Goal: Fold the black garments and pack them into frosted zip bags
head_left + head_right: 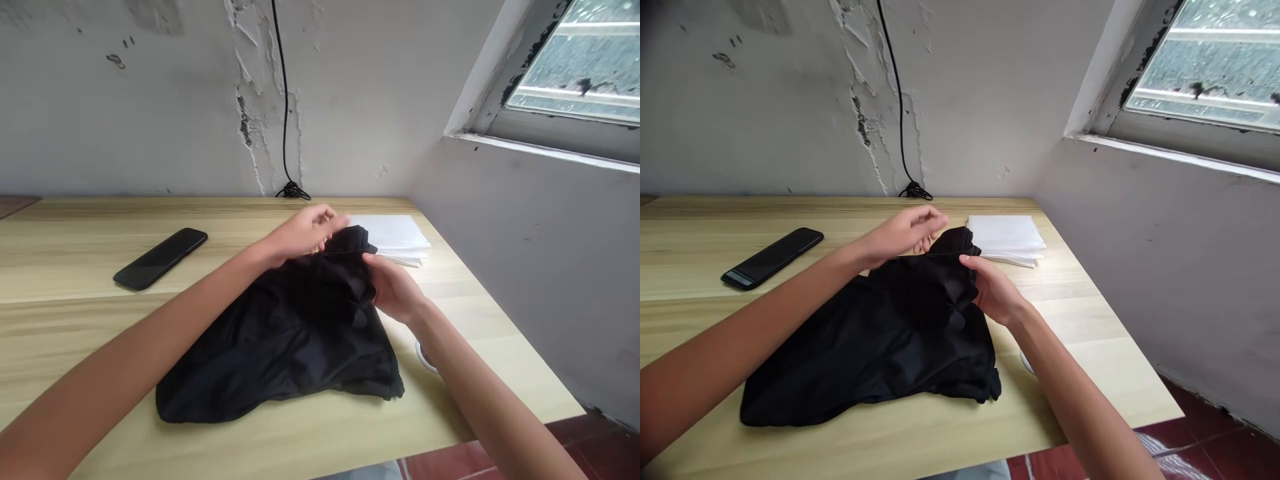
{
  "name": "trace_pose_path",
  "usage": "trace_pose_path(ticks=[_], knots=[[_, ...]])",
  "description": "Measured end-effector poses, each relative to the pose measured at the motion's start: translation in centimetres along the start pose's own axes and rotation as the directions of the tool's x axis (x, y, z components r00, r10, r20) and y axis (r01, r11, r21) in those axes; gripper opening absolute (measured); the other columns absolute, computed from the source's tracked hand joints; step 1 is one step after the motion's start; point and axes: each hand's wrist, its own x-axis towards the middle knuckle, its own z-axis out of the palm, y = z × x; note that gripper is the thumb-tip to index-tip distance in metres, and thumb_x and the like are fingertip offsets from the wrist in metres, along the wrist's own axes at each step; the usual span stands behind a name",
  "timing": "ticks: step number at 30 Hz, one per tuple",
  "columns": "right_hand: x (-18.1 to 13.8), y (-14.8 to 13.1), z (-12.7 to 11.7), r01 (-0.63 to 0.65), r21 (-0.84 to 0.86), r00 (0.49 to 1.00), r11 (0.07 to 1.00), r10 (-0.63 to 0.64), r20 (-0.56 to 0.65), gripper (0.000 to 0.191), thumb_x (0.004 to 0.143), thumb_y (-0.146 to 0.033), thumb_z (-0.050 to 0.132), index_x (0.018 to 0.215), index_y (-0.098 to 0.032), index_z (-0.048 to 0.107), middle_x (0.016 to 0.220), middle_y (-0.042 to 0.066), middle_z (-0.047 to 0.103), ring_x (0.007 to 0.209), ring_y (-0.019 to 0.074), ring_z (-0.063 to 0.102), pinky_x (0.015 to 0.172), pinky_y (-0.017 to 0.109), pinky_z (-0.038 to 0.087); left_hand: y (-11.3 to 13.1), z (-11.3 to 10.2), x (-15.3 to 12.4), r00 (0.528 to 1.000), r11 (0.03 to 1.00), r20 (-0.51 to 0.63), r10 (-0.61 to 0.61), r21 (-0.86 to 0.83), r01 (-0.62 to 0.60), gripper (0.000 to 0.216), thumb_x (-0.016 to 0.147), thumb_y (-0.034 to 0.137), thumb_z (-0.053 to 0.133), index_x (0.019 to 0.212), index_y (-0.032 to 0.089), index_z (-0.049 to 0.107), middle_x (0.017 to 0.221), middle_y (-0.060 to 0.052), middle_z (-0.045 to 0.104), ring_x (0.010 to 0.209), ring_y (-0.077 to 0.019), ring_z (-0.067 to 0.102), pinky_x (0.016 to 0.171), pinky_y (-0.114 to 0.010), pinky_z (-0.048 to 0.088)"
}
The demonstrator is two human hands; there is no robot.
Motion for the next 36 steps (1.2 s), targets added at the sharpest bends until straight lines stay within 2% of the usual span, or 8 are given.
trace_pose_path(ticks=[3, 7, 15, 20, 23, 27, 31, 36], knots=[[-0.8, 1.0, 1.5, -0.029, -0.04, 0.99, 0.999, 0.035, 0.136, 0.046, 0.072, -0.045, 0.093, 0.109, -0.023, 0.075, 0.097, 0.002, 0.075, 0.078, 0.0168, 0.067, 0.064, 0.026, 0.055, -0.7, 0.3, -6.5, 0.993, 0.995, 0.084, -0.077, -0.053, 0.082, 0.07, 0.09, 0.075, 0.061, 0.139, 0.026, 0.055, 0.112, -0.008, 0.064, 0.089, -0.0202, 0.064, 0.071, -0.032, 0.055], [-1.5, 3.0, 3.5, -0.042, -0.09, 0.972, 0.995, 0.061, 0.226, 0.059, 0.069, -0.039, 0.098, 0.12, -0.024, 0.071, 0.107, 0.003, 0.075, 0.088, 0.0185, 0.071, 0.075, 0.029, 0.059, -1.7, 1.0, -11.5, 0.992, 0.992, -0.028, -0.12, -0.042, 0.118, 0.081, 0.08, 0.067, 0.078, 0.146, 0.03, 0.049, 0.131, -0.011, 0.057, 0.109, -0.0261, 0.063, 0.088, -0.041, 0.057], [-2.2, 2.9, 3.3, -0.047, -0.061, 0.978, 0.997, 0.058, 0.202, 0.048, 0.065, -0.023, 0.098, 0.104, -0.022, 0.071, 0.096, 0.0, 0.074, 0.084, 0.0176, 0.073, 0.075, 0.03, 0.062, -2.2, 0.7, -14.1, 0.944, 0.842, -0.046, -0.326, -0.469, 0.268, 0.073, 0.068, 0.012, 0.066, 0.137, 0.033, 0.055, 0.114, -0.001, 0.066, 0.095, -0.0175, 0.064, 0.071, -0.025, 0.052], [-2.7, 1.1, 1.8, -0.042, -0.105, 0.993, 0.994, 0.053, 0.106, 0.039, 0.062, -0.019, 0.092, 0.095, -0.021, 0.072, 0.081, -0.001, 0.073, 0.066, 0.0143, 0.069, 0.061, 0.025, 0.059, -3.7, -0.8, -15.6, 0.853, 0.618, -0.057, -0.519, -0.714, 0.329, 0.053, 0.068, 0.024, 0.071, 0.12, 0.028, 0.063, 0.089, 0.0, 0.066, 0.073, -0.0167, 0.063, 0.062, -0.027, 0.053], [-2.9, 0.8, 0.9, -0.045, -0.221, 0.988, 0.974, 0.076, 0.133, 0.041, 0.066, -0.019, 0.088, 0.104, -0.024, 0.075, 0.097, 0.002, 0.077, 0.08, 0.0186, 0.073, 0.072, 0.03, 0.062, -5.1, -1.8, -16.9, 0.82, 0.743, -0.151, -0.552, -0.536, 0.402, 0.062, 0.077, 0.039, 0.08, 0.133, 0.033, 0.055, 0.109, -0.005, 0.071, 0.091, -0.0234, 0.072, 0.074, -0.034, 0.06], [-3.0, 1.3, 0.0, -0.069, -0.394, 0.991, 0.916, 0.11, 0.082, 0.058, 0.072, -0.021, 0.086, 0.127, -0.029, 0.071, 0.116, 0.006, 0.076, 0.093, 0.0232, 0.074, 0.081, 0.038, 0.063, -6.1, -2.1, -18.8, 0.874, 0.915, -0.316, -0.37, 0.04, 0.402, 0.074, 0.081, 0.043, 0.076, 0.147, 0.034, 0.043, 0.133, -0.009, 0.065, 0.111, -0.0288, 0.071, 0.091, -0.044, 0.06], [-3.0, 1.9, 0.0, -0.139, -0.439, 0.985, 0.888, 0.169, 0.031, 0.068, 0.076, -0.024, 0.086, 0.14, -0.029, 0.065, 0.126, 0.008, 0.075, 0.102, 0.0251, 0.075, 0.086, 0.04, 0.064, -4.9, 0.4, -19.1, 0.87, 0.766, -0.493, 0.015, 0.565, 0.308, 0.043, 0.091, 0.044, 0.062, 0.13, 0.026, 0.058, 0.127, -0.012, 0.067, 0.114, -0.0323, 0.067, 0.098, -0.047, 0.054], [-3.3, 2.1, 0.1, -0.123, -0.463, 0.987, 0.878, 0.157, 0.036, 0.073, 0.078, -0.03, 0.087, 0.146, -0.031, 0.061, 0.125, 0.008, 0.076, 0.1, 0.0255, 0.075, 0.084, 0.04, 0.064, -3.1, 2.4, -17.2, 0.978, 0.61, -0.211, -0.009, 0.773, 0.172, 0.02, 0.09, 0.043, 0.065, 0.096, 0.025, 0.072, 0.098, -0.01, 0.075, 0.102, -0.034, 0.069, 0.092, -0.045, 0.052]])
